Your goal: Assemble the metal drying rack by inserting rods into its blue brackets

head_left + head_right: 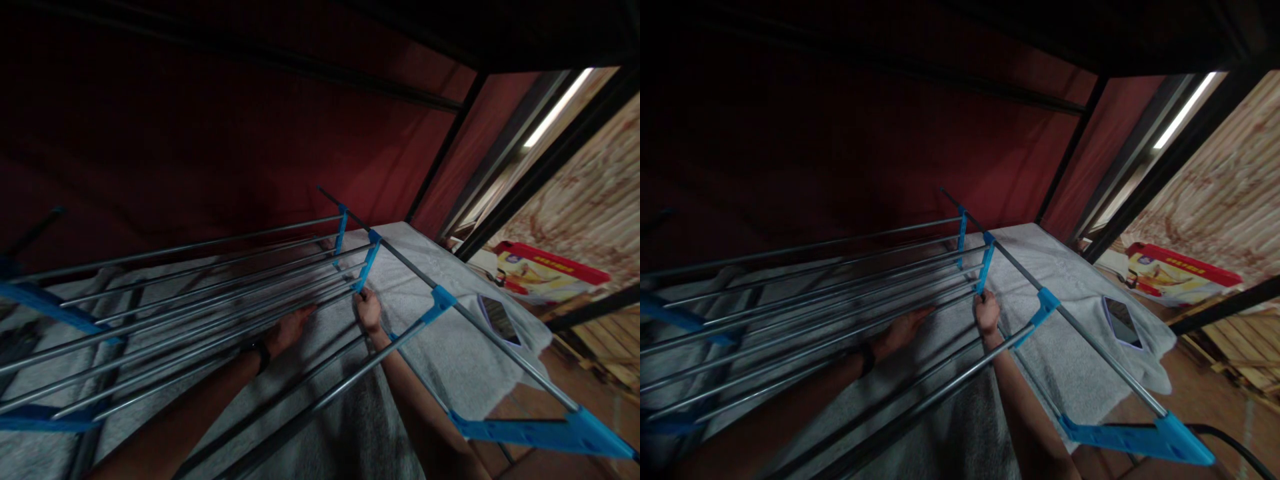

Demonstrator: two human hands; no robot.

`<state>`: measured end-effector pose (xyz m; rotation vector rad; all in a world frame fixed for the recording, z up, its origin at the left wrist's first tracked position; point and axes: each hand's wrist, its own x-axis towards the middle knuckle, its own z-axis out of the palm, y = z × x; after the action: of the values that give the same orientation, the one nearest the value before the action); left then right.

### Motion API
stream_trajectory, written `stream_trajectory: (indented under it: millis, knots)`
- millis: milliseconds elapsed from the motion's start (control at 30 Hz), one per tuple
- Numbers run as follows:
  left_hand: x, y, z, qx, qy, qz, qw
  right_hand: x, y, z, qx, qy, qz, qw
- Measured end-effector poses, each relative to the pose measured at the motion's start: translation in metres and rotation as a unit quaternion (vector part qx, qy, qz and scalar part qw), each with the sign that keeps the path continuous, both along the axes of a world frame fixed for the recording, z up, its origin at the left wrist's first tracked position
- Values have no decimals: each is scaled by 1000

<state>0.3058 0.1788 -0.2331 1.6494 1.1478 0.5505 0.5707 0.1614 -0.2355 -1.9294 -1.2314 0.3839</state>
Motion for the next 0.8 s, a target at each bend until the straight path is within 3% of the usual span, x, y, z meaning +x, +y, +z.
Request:
stream_trajectory:
  millis: [200,400,800]
  knots:
    - [-1,1,-7,105,62,-36,992,2,1,-4,0,7,4,1000]
    - [2,-4,0,78,10,-37,996,4,1,-10,-3,-1,1,1000]
    - [0,0,-6,83,-3,-4,997,4,1,-14,10,-14,16,1000]
